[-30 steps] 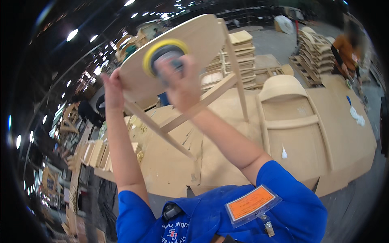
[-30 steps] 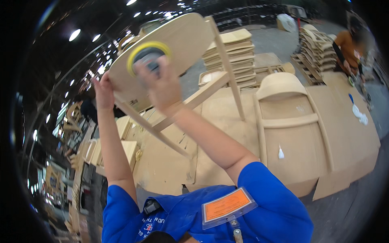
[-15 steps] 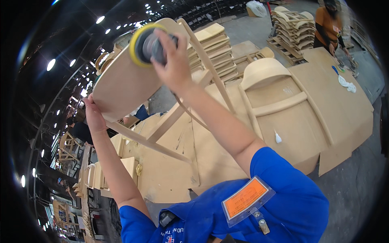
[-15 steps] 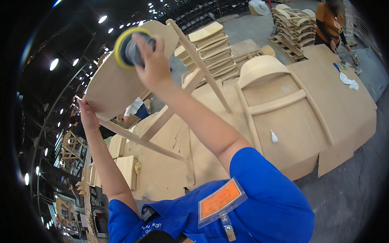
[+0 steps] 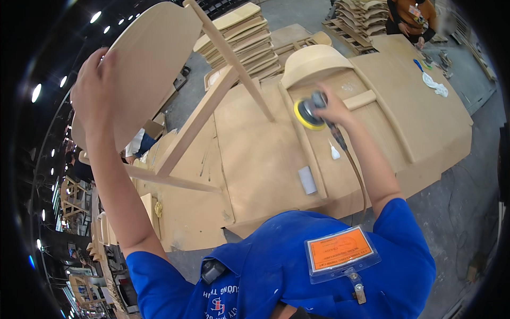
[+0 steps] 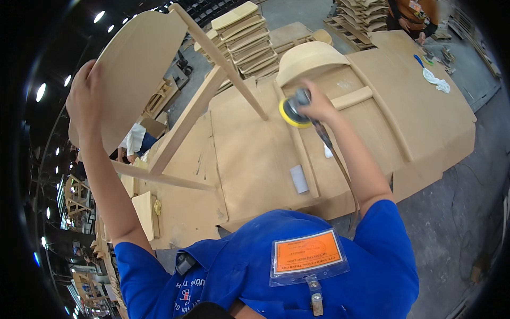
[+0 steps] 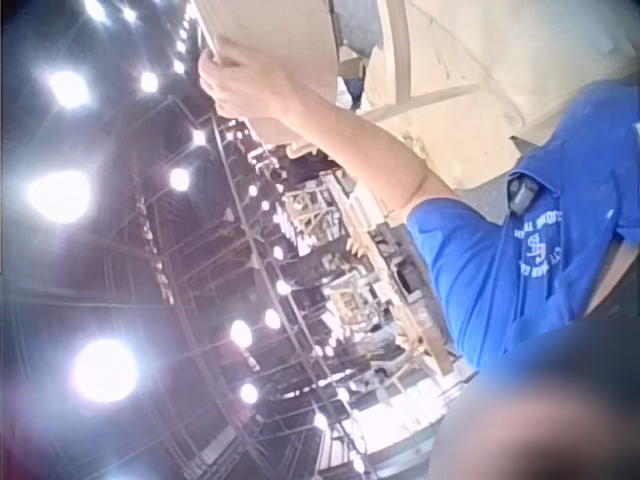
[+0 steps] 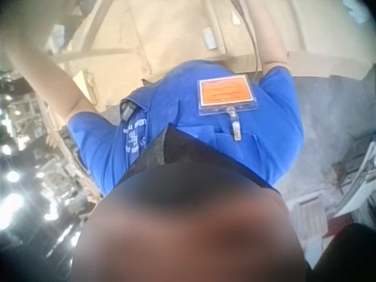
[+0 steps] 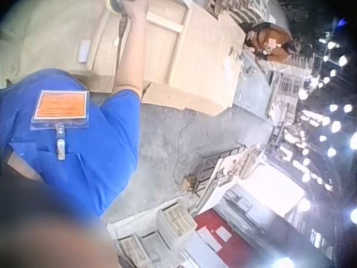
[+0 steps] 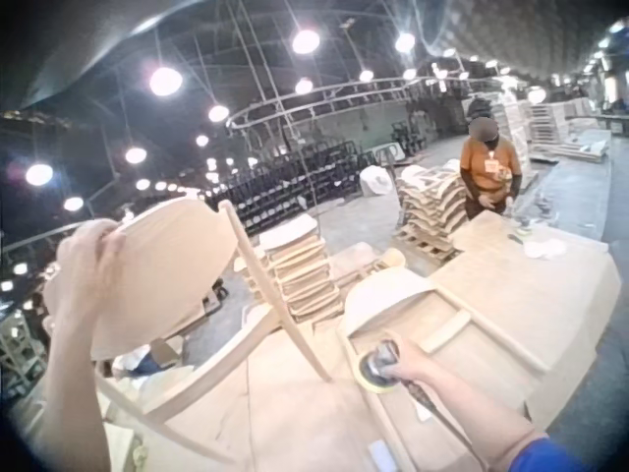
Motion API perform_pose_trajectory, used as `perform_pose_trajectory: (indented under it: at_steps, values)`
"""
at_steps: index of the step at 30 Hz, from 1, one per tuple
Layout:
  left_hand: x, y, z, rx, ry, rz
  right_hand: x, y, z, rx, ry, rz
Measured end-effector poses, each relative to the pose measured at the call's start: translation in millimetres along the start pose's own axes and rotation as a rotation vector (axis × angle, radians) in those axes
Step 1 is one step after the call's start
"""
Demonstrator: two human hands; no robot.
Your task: The person sands the surfaces of wooden chair parts using a handheld electric sander and a sanding block. They flip and reposition the chair components to access different areas, then apply a white substance from a tube to the edges.
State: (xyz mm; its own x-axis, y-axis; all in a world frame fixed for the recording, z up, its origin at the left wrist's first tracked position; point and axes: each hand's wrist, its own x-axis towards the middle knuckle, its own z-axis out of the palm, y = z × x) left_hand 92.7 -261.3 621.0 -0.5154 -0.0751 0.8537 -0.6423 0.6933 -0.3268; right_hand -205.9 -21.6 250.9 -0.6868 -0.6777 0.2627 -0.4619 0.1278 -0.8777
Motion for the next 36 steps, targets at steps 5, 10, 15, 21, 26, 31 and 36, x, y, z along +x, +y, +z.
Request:
perform_pose_trajectory:
  at_steps: [5, 10, 15, 21, 26, 31, 36]
  values:
    - [4.8, 35.4, 5.6, 0.169, -0.054, -0.022, -92.7, 110.7, -14.3, -0.349, 0.03, 0.304]
    - [5.0, -29.2, -6.2, 0.042, -0.035, -0.117, -146.6, 183.7, -31.8, -0.457, 0.1, 0.509]
    - [-26.1, -100.1, -41.1, -0.184, -0.005, -0.294, -158.8, 221.9, -35.9, -0.511, 0.128, 0.605]
    - [-71.1, -154.0, -88.7, -0.457, -0.006, -0.401, -137.4, 235.6, -22.3, -0.585, 0.212, 0.633]
    - [-99.3, -157.5, -116.9, -0.517, 0.079, -0.356, -101.8, 199.6, -18.7, -0.811, 0.074, 0.824]
    - [-121.4, -139.6, -137.8, -0.444, 0.139, -0.381, -48.0, 114.4, 25.5, -0.62, 0.107, 0.491]
    - [-126.5, -122.9, -149.5, -0.466, 0.146, -0.352, -12.6, 7.9, 90.2, -0.099, -0.053, -0.225]
